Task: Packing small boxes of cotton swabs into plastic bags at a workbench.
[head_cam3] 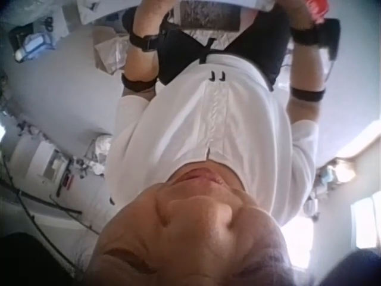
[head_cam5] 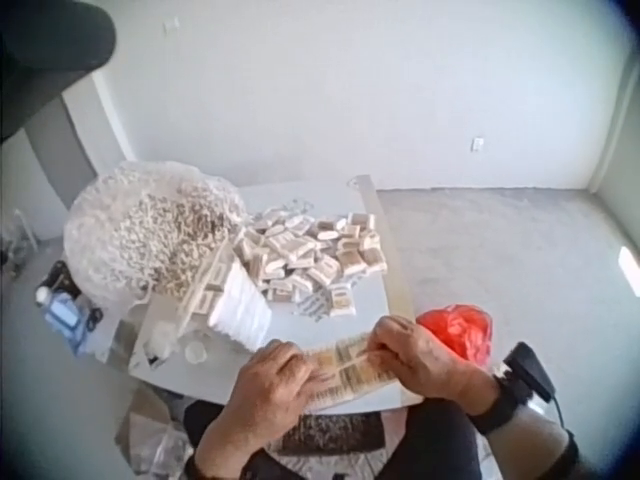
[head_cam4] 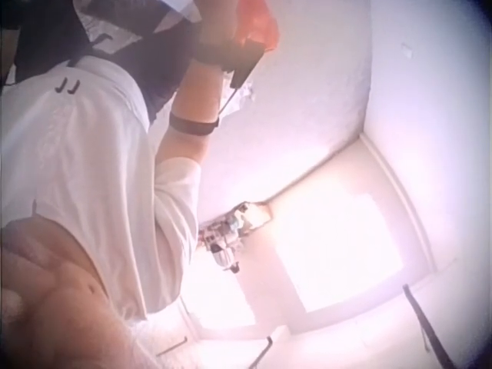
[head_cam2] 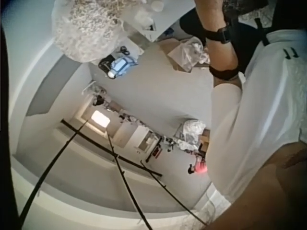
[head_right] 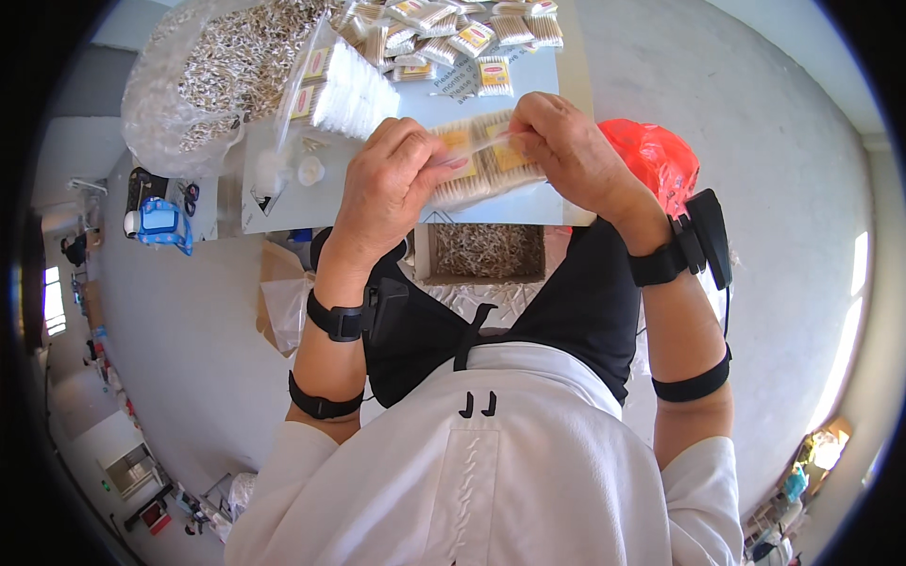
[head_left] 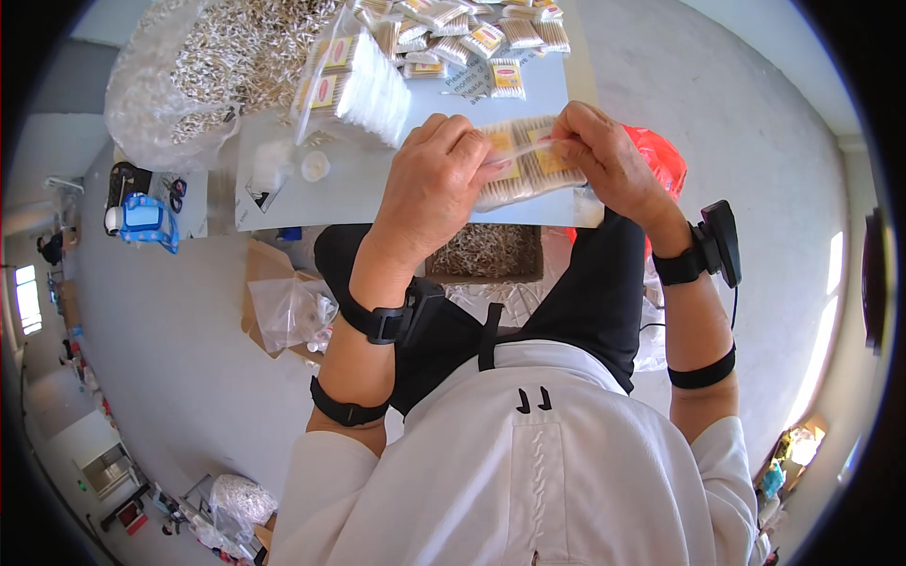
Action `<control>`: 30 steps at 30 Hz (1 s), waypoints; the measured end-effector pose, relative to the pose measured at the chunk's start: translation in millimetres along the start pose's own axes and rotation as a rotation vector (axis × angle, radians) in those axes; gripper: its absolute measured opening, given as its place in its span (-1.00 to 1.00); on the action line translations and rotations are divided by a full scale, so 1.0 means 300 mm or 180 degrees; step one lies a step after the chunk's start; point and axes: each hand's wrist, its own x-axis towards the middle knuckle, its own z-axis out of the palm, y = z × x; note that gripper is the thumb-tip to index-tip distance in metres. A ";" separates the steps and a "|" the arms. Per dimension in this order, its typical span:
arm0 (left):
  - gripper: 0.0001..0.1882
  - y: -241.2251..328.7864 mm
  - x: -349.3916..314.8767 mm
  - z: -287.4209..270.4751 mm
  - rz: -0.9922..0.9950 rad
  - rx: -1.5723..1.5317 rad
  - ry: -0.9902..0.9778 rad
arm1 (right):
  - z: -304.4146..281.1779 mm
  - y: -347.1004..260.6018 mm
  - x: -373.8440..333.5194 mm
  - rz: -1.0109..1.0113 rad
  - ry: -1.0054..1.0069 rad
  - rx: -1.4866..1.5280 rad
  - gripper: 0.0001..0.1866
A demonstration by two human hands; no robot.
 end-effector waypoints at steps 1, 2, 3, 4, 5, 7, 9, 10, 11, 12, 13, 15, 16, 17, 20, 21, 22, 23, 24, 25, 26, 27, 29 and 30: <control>-0.83 -0.007 -0.002 0.008 -0.0056 -0.0067 -0.0062 | 0.001 -0.001 0.000 -0.0084 0.0004 -0.0045 -0.93; -0.83 -0.014 -0.003 0.012 -0.0070 -0.0078 -0.0065 | 0.002 0.000 0.004 -0.0073 -0.0011 -0.0042 -0.93; -0.84 -0.019 -0.002 0.012 0.0020 0.0053 -0.0077 | 0.001 0.001 0.009 -0.0210 -0.0030 -0.0127 -0.93; -0.85 -0.018 0.006 0.010 0.0119 0.0177 -0.0091 | 0.002 0.005 0.010 -0.0340 -0.0043 -0.0217 -0.93; -0.85 -0.015 0.015 0.006 0.0115 0.0157 -0.0095 | 0.004 0.008 0.008 -0.0322 -0.0051 -0.0221 -0.93; -0.86 0.000 0.027 -0.010 0.0211 0.0334 -0.0430 | 0.014 0.002 0.001 -0.0464 -0.0047 -0.0476 -0.92; -0.88 0.008 0.013 -0.010 0.0096 0.0326 -0.0511 | 0.047 -0.006 -0.016 -0.0492 0.0045 -0.0720 -0.91; -0.89 0.008 0.020 -0.012 0.0011 0.0329 -0.0563 | 0.051 -0.012 -0.012 -0.0540 0.0158 -0.0996 -0.91; -0.89 0.009 0.022 -0.014 0.0026 0.0340 -0.0544 | 0.048 -0.027 -0.007 -0.0557 0.0170 -0.1012 -0.91; -0.90 0.008 0.022 -0.017 0.0007 0.0402 -0.0684 | 0.044 -0.045 -0.003 -0.0568 0.0114 -0.1250 -0.91; -0.91 0.011 0.019 -0.017 -0.0021 0.0458 -0.0836 | 0.044 -0.061 0.001 -0.0567 0.0051 -0.1478 -0.91; -0.91 0.010 0.023 -0.019 0.0049 0.0482 -0.0766 | 0.061 -0.095 0.036 -0.0712 0.0039 -0.1679 -0.91; -0.91 0.007 0.024 -0.022 0.0122 0.0495 -0.0708 | 0.092 -0.107 0.058 -0.0870 0.0106 -0.1394 -0.89; -0.91 0.005 0.026 -0.022 0.0136 0.0491 -0.0706 | 0.116 -0.110 0.071 -0.1013 0.0174 -0.1116 -0.87; -0.91 -0.015 0.013 -0.029 0.0064 0.0451 -0.0649 | 0.147 -0.088 0.090 -0.0777 0.0177 -0.0830 -0.86; -0.88 -0.024 0.002 -0.036 -0.0060 0.0119 -0.0571 | 0.149 -0.086 0.092 -0.0732 0.0180 -0.0742 -0.86; -0.84 -0.038 -0.002 -0.042 -0.0170 -0.0216 -0.0491 | 0.141 -0.073 0.094 -0.0737 0.0179 -0.0739 -0.86; -0.84 -0.043 -0.017 -0.056 -0.0172 -0.0213 -0.0489 | 0.126 -0.057 0.092 -0.0561 0.0138 -0.0643 -0.87; -0.81 -0.041 -0.040 -0.075 -0.0495 -0.0586 -0.0156 | 0.116 -0.048 0.092 -0.0383 0.0097 -0.0549 -0.87; -0.78 -0.034 -0.061 -0.087 -0.0825 -0.0955 0.0187 | 0.115 -0.050 0.092 -0.0391 0.0089 -0.0548 -0.87; -0.78 -0.037 -0.081 -0.080 -0.0831 -0.0954 0.0196 | 0.114 -0.054 0.092 -0.0360 0.0061 -0.0536 -0.88; -0.75 -0.047 -0.109 -0.062 -0.1075 -0.1256 0.0386 | 0.112 -0.058 0.092 -0.0329 0.0034 -0.0526 -0.88; -0.72 -0.050 -0.140 -0.049 -0.1340 -0.1549 0.0590 | 0.116 -0.072 0.087 -0.0325 0.0048 -0.0546 -0.89; -0.76 -0.046 -0.146 -0.040 -0.1318 -0.1556 0.0595 | 0.116 -0.077 0.086 -0.0314 0.0078 -0.0574 -0.89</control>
